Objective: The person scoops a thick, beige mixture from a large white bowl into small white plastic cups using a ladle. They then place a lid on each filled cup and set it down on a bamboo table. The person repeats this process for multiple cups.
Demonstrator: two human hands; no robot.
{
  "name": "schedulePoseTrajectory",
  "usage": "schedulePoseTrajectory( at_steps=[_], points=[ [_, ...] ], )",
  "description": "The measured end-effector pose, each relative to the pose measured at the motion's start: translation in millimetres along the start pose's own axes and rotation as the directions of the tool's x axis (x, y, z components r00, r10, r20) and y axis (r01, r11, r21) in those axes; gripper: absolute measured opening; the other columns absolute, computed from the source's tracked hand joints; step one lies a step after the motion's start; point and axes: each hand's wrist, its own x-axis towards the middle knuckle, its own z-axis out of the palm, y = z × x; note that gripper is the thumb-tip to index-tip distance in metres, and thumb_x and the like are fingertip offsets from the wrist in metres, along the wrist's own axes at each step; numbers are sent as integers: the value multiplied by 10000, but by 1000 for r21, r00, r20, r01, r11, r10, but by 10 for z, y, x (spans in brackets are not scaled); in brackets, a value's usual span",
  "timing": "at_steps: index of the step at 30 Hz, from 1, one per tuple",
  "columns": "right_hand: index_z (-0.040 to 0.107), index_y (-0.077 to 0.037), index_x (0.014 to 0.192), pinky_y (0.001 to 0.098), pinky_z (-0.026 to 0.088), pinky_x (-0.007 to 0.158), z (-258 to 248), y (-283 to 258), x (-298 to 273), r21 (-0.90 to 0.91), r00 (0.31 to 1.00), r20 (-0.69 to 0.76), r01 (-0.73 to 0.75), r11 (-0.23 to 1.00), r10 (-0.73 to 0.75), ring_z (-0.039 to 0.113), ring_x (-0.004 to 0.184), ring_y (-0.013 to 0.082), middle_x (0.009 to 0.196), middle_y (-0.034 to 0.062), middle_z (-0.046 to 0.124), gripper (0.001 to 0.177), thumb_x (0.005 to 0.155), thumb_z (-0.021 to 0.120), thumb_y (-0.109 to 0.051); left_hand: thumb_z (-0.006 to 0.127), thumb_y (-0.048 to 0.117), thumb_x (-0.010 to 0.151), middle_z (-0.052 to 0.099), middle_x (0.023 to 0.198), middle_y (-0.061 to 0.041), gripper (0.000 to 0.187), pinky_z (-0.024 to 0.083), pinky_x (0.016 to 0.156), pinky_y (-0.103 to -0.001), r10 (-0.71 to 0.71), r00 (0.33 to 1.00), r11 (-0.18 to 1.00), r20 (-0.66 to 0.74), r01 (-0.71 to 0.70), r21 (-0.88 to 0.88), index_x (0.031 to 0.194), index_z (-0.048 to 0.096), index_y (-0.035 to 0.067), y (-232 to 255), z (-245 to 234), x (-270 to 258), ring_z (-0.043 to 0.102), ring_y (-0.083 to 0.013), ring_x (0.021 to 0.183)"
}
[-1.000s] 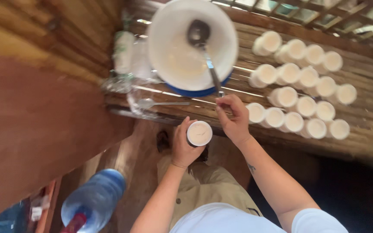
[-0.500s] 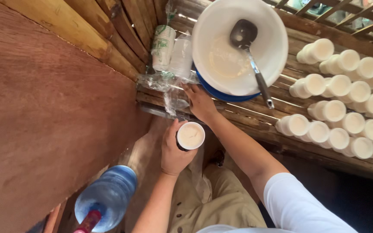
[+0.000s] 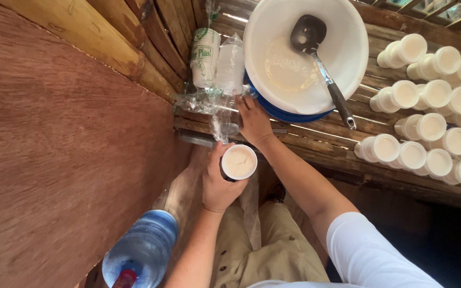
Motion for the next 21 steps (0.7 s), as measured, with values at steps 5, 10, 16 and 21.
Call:
schedulePoseTrajectory(
  at_steps=[5, 10, 16, 21],
  points=[
    [464, -71, 1485, 453, 526, 846, 39, -20, -47, 59, 996, -20, -90, 994, 91, 583, 1093, 363, 1184, 161, 557, 699, 814, 655, -28, 889, 78, 728, 676, 1267, -151, 966, 541, 1037, -425, 0, 1000, 1000, -17, -1, -15, 1520, 337, 49, -47, 10, -1, 677, -321, 1165],
    [499, -101, 1417, 457, 531, 877, 55, -68, -16, 97, 991, -51, -114, 989, 120, 574, 1120, 392, 1240, 191, 549, 636, 805, 647, -16, 892, 78, 726, 678, 1268, -159, 969, 535, 1043, -426, 8, 1000, 1000, -20, -8, -15, 1520, 337, 53, -87, 15, 5, 675, -323, 1167],
    [584, -98, 1193, 458, 527, 863, 1, -98, 26, 214, 984, -115, -107, 971, 134, 599, 1064, 378, 1155, 158, 580, 386, 830, 712, -64, 890, 74, 715, 676, 1285, -149, 976, 532, 1044, -415, -25, 1000, 999, -13, 24, -29, 1517, 335, 48, -122, 48, -4, 673, -322, 1177],
    [612, -115, 1017, 432, 525, 745, -22, -204, 166, 210, 976, -105, -164, 964, 189, 642, 947, 323, 1017, 85, 611, 225, 840, 752, -116, 883, 61, 722, 666, 1289, -143, 974, 525, 1064, -417, -20, 1000, 1000, -17, 20, -1, 1522, 327, 41, -135, 62, -17, 660, -331, 1204]
  ],
)
